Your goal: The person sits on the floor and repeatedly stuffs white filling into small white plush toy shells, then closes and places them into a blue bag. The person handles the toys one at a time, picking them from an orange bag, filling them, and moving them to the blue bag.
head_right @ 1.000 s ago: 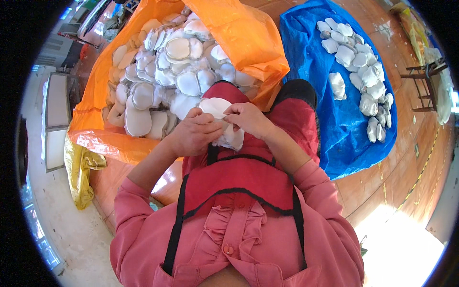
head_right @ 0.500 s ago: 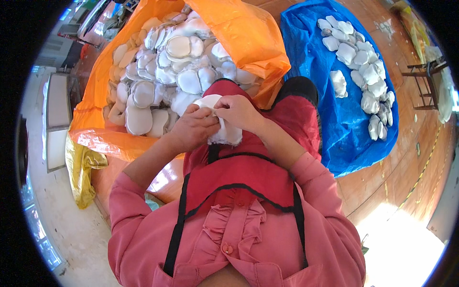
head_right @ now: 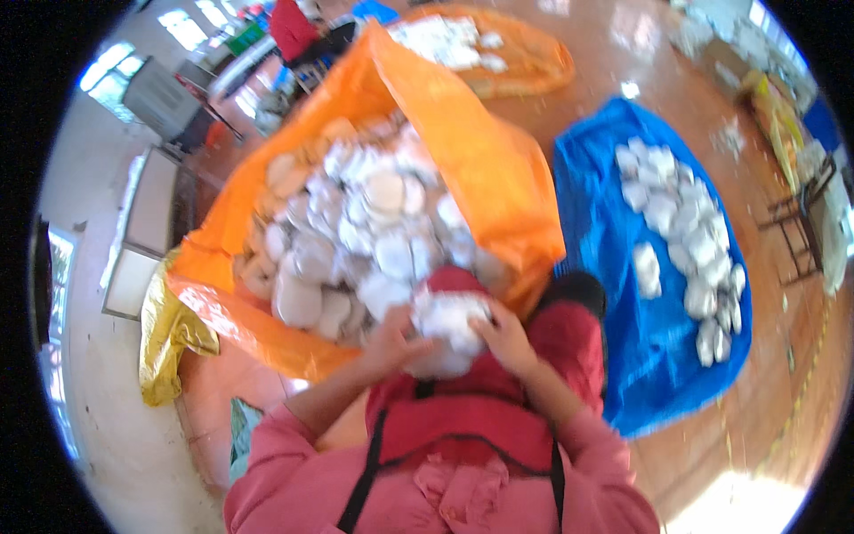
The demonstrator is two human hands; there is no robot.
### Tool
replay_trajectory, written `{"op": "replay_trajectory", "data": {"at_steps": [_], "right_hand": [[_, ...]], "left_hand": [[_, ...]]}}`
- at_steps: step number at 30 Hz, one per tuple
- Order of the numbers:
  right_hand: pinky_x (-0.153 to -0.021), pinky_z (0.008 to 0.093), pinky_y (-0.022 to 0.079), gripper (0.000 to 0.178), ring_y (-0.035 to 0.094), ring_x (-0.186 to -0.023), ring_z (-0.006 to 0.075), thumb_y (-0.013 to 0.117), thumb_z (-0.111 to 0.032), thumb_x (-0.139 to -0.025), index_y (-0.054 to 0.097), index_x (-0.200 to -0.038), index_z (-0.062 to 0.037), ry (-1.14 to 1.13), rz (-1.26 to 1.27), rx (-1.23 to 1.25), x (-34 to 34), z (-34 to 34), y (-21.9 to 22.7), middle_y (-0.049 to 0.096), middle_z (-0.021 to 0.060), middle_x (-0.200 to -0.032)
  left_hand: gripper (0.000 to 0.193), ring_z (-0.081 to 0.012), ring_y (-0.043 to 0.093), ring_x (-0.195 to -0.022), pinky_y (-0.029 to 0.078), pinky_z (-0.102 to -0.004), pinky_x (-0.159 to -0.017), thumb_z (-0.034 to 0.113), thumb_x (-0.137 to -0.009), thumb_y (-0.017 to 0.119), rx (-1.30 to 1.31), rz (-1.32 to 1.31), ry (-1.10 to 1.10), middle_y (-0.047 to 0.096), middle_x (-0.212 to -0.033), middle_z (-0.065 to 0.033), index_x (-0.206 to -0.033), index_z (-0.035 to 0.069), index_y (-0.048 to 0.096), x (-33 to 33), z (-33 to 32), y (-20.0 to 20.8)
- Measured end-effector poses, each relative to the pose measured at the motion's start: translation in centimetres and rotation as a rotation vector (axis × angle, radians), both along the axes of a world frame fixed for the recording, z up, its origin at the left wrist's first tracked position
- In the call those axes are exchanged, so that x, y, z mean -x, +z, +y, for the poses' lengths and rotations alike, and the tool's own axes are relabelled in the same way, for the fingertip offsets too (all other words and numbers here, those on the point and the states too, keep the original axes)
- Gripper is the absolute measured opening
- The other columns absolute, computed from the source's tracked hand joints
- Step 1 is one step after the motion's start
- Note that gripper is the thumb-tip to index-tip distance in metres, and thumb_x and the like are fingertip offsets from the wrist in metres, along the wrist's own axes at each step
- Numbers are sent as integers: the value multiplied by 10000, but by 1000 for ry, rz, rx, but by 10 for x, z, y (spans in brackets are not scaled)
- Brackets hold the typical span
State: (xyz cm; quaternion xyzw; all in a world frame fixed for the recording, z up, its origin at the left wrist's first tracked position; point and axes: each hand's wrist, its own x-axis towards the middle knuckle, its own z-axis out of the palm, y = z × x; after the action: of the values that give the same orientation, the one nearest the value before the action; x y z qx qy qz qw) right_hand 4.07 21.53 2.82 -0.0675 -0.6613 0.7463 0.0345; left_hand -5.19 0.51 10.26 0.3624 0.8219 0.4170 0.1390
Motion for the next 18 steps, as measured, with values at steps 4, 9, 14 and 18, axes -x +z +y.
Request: {"op": "replay_trajectory", "data": {"at_steps": [4,9,14,18], "right_hand": [[-987,298,404,372,536,-1106,153,509,-188,-973,512,-1288,9,-49,18,245,4,-5,-5,594,67,-1184],[-991,301,404,408,533,-1121,156,427,-277,-1017,480,-1313,0,16,5,305,-1,-6,4,580,81,-1222],[-1034,332,371,504,497,-1190,199,376,-385,-1020,429,-1351,-8,156,60,317,-3,-13,1,530,113,-1296],[-1043,339,363,518,479,-1209,209,356,-405,-1023,410,-1366,-21,151,48,305,-2,-14,5,503,128,-1325]], "left_hand": [[544,-314,527,-969,421,-392,-882,405,-791,686,-112,-222,-112,586,-1028,-148,-1168,25,589,-4,0,-15],[617,-323,485,-1036,395,-429,-897,533,-784,658,400,55,-269,570,-1028,-170,-1079,-7,613,1,-2,-20],[810,-221,425,-1262,296,-360,-1099,272,-765,794,155,-311,-365,536,-1280,-112,-1413,47,361,-10,0,-18],[722,-267,440,-1255,290,-376,-1101,306,-796,743,-149,-784,-289,474,-1356,-126,-1384,58,407,-23,5,-22]]}}
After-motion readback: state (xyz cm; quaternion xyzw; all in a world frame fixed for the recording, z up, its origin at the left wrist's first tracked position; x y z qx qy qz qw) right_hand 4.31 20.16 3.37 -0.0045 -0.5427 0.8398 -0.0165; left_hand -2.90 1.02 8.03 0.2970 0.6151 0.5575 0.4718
